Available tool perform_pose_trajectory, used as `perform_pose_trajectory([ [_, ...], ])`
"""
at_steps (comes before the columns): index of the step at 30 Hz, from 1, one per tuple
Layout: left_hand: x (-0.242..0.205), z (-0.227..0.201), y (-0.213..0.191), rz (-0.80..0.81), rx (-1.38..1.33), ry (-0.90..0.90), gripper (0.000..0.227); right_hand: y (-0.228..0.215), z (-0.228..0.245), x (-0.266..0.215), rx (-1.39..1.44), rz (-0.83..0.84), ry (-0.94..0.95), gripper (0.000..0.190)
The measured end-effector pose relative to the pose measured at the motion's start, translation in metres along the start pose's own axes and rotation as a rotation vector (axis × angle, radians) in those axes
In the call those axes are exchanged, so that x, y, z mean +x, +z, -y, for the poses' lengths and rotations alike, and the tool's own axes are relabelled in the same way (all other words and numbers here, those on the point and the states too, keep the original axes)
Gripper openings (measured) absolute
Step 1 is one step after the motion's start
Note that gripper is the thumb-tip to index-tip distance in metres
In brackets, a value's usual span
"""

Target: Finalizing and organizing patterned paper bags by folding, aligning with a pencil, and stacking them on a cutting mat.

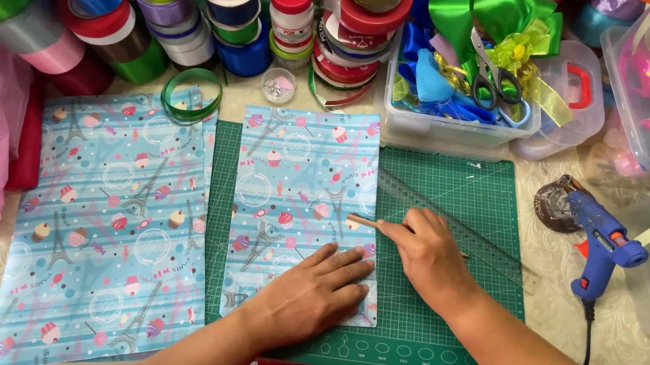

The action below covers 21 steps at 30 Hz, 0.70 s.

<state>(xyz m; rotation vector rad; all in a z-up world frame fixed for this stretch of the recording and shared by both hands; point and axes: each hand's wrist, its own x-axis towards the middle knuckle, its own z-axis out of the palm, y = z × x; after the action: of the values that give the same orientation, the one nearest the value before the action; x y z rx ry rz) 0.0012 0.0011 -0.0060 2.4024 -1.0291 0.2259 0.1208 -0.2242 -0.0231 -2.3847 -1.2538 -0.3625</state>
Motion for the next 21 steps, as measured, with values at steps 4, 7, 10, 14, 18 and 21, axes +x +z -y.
perform_pose_trajectory([
  [4,0.002,-0.002,-0.003,0.041,-0.012,-0.016,0.026,0.006,-0.009,0.011,-0.053,-0.010,0.021,0.031],
  [7,0.003,-0.003,-0.001,0.070,-0.016,-0.055,0.023,0.012,-0.013,0.018,-0.063,-0.012,0.027,0.032],
  [10,0.000,-0.003,0.006,0.047,0.144,-0.132,0.053,0.008,-0.013,0.022,-0.077,-0.025,0.031,0.034],
  [14,0.000,-0.001,0.006,0.073,0.167,-0.201,0.067,-0.016,-0.025,0.021,0.097,0.026,0.178,0.035],
  [18,0.000,0.000,0.002,0.075,0.083,-0.193,0.074,-0.026,-0.052,0.009,-0.065,0.190,0.410,0.035],
  [21,-0.001,0.001,0.003,0.104,0.135,-0.177,0.083,-0.030,-0.055,0.014,-0.032,0.251,0.480,0.032],
])
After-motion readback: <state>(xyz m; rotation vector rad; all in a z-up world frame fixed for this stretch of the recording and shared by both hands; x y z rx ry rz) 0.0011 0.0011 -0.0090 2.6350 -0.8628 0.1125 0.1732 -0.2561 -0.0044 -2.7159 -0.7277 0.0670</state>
